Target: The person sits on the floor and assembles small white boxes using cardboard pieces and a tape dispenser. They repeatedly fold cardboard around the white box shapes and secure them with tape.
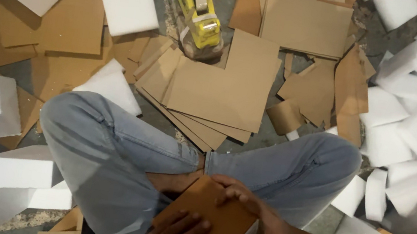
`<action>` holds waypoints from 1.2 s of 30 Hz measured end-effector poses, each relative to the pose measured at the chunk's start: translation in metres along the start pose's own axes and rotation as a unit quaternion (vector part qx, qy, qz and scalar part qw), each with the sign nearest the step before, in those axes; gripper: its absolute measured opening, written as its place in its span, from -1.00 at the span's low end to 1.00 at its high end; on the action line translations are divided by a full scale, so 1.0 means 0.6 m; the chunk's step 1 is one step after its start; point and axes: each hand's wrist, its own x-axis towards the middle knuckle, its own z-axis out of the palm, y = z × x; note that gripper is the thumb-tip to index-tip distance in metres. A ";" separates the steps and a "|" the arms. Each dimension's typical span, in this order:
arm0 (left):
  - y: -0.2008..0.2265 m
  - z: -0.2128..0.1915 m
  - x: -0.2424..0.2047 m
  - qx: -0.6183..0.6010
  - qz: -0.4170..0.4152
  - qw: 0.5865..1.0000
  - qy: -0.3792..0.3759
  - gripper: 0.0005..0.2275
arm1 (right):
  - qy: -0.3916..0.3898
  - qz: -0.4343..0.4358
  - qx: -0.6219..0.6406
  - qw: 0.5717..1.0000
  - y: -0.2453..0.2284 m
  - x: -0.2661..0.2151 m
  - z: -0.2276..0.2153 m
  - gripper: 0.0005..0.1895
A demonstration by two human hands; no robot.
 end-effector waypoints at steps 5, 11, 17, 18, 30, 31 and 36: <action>0.005 -0.001 0.012 -0.039 -0.025 0.999 0.009 -0.76 | 0.040 -0.137 -0.113 0.983 0.029 0.004 -0.018 -0.34; 0.011 0.020 -0.002 -0.010 -0.032 0.999 0.016 -0.78 | 0.093 -0.201 -0.121 0.968 0.060 0.022 -0.027 -0.46; 0.001 0.044 -0.043 0.025 -0.075 0.997 0.019 -0.63 | 0.179 -0.227 -0.136 0.947 0.057 0.075 -0.008 -0.45; -0.001 0.048 -0.046 0.025 -0.087 0.995 0.040 -0.58 | 0.216 -0.240 -0.181 0.929 0.049 0.090 -0.003 -0.42; 0.000 -0.024 0.031 -0.129 -0.261 0.956 0.043 0.10 | 0.116 -0.070 -0.409 0.903 -0.012 0.258 0.021 -0.24; -0.008 -0.041 0.040 -0.129 -0.204 0.969 0.058 0.07 | 0.114 -0.086 -0.431 0.891 -0.009 0.263 0.019 -0.22; -0.018 -0.032 0.053 -0.273 -0.352 0.895 -0.031 -0.24 | 0.126 -0.163 -0.358 0.911 -0.003 0.257 0.028 -0.26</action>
